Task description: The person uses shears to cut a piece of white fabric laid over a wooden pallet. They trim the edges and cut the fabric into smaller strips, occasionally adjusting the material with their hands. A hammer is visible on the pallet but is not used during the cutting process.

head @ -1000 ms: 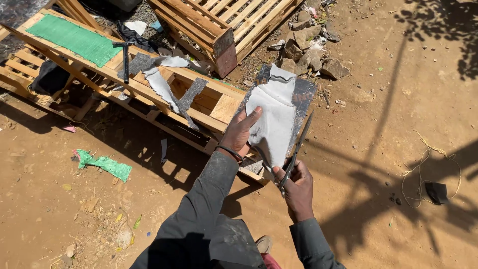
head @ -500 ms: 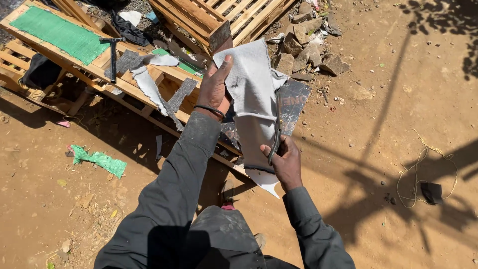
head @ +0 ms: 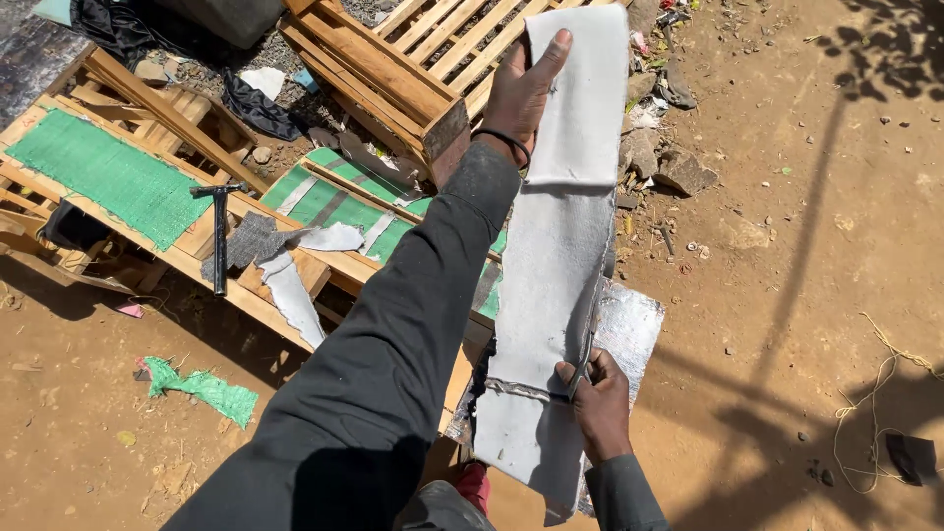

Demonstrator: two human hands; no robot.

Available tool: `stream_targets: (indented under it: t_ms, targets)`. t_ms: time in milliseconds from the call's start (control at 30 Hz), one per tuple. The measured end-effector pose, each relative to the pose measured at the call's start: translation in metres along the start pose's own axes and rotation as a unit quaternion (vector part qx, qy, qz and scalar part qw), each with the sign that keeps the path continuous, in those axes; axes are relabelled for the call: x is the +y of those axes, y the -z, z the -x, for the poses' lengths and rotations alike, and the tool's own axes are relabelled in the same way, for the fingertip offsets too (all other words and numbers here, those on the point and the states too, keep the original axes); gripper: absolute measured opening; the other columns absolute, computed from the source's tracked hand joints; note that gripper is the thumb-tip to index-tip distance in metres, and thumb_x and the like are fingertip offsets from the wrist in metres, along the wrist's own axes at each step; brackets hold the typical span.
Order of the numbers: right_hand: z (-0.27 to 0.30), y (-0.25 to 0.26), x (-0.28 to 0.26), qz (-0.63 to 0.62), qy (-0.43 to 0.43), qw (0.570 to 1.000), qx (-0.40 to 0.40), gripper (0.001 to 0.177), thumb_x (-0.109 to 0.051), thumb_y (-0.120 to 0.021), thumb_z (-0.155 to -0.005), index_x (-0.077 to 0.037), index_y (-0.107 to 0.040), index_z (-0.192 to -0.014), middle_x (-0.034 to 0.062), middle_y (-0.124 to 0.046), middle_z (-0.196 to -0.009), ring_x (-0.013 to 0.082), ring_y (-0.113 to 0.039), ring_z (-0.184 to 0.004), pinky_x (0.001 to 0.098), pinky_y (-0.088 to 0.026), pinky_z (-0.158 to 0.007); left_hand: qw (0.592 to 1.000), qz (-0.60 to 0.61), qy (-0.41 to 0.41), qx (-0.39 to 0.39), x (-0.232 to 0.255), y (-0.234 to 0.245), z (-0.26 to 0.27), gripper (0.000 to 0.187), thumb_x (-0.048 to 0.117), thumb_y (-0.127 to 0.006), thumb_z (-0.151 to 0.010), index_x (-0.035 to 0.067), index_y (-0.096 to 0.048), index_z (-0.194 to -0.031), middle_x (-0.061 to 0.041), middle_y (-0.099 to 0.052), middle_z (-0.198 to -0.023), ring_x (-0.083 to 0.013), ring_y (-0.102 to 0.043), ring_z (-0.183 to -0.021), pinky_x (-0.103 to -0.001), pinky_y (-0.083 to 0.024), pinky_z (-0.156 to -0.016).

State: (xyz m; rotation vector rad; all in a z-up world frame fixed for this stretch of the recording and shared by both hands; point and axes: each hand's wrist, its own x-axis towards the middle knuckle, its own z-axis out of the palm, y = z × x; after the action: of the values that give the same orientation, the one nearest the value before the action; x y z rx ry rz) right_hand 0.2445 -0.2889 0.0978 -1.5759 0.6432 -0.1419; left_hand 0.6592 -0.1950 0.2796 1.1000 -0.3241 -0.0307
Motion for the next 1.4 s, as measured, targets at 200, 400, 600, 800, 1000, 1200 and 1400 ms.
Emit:
stream_targets:
  t_ms: [200,400,600,800,1000,1200,1400]
  targets:
    - [-0.217,0.028,0.02,0.055,0.015,0.99,0.132,0.034,-0.026,-0.103,-0.099,-0.014,-0.075,-0.113,0.0023,-0.069,-0.096,0.0198,-0.066,-0.092,0.04,-0.054,-0.077,0.943,-0.246,0.203,-0.094,-0.065,0.034,0.024,0.157,0.098,-0.072,-0.085,0.005,-0.014,-0.198,-0.033,-0.028,-0.2,-0.0536,-0.035,-0.183,-0.07,-0.043,-0.143]
    - [-0.219,0.046,0.04,0.374,0.043,0.922,0.093,0.047,-0.03,-0.091,-0.103,-0.01,-0.078,-0.144,0.033,-0.087,-0.123,0.0656,-0.08,-0.13,0.0798,-0.062,-0.111,0.831,-0.418,0.321,-0.178,-0.106,0.108,0.208,0.137,0.095,-0.068,-0.103,0.011,-0.021,-0.2,-0.03,-0.053,-0.189,-0.0539,-0.052,-0.174,-0.079,-0.049,-0.14]
    - [-0.141,0.015,0.039,0.394,0.131,0.903,0.112,0.062,-0.018,-0.095,-0.101,-0.006,-0.074,-0.158,0.031,-0.081,-0.141,0.059,-0.073,-0.145,0.0767,-0.06,-0.122,0.741,-0.624,0.19,-0.16,-0.112,0.066,0.335,0.111,0.051,-0.086,-0.102,0.016,-0.034,-0.193,-0.022,-0.045,-0.194,-0.0437,-0.051,-0.171,-0.064,-0.041,-0.14]
    - [-0.069,0.035,0.069,0.331,0.181,0.914,0.151,0.062,-0.036,-0.099,-0.099,-0.016,-0.07,-0.15,0.0191,-0.078,-0.139,0.0497,-0.072,-0.143,0.0736,-0.06,-0.119,0.738,-0.654,0.125,-0.113,-0.125,0.059,0.419,0.06,0.038,-0.092,-0.107,0.024,-0.072,-0.162,-0.014,-0.048,-0.191,-0.0425,-0.044,-0.178,-0.068,-0.041,-0.138]
    - [0.02,0.049,0.075,0.249,0.049,0.965,0.062,0.075,-0.062,-0.105,-0.098,-0.013,-0.074,-0.146,0.025,-0.084,-0.13,0.0542,-0.08,-0.134,0.0706,-0.064,-0.111,0.759,-0.645,0.079,-0.032,-0.132,0.079,0.48,0.043,0.045,-0.093,-0.108,0.028,-0.076,-0.144,-0.007,-0.065,-0.161,-0.0378,-0.058,-0.165,-0.063,-0.047,-0.134]
    - [0.133,0.053,0.039,0.107,-0.061,0.992,-0.031,0.05,-0.055,-0.099,-0.102,-0.011,-0.079,-0.114,0.0158,-0.084,-0.105,0.0317,-0.08,-0.106,0.054,-0.069,-0.092,0.827,-0.552,0.092,0.046,-0.132,0.092,0.512,0.059,0.051,-0.086,-0.108,0.029,-0.069,-0.16,-0.003,-0.073,-0.147,-0.0342,-0.071,-0.141,-0.062,-0.058,-0.116]
    - [0.181,0.048,0.055,0.016,-0.126,0.986,-0.108,0.04,-0.048,-0.088,-0.109,-0.01,-0.083,-0.101,0.0101,-0.083,-0.1,0.0257,-0.079,-0.094,0.0513,-0.062,-0.096,0.848,-0.498,0.135,0.126,-0.164,0.108,0.511,0.068,0.026,-0.1,-0.108,0.026,-0.062,-0.164,-0.009,-0.063,-0.162,-0.0431,-0.065,-0.14,-0.088,-0.065,-0.117]
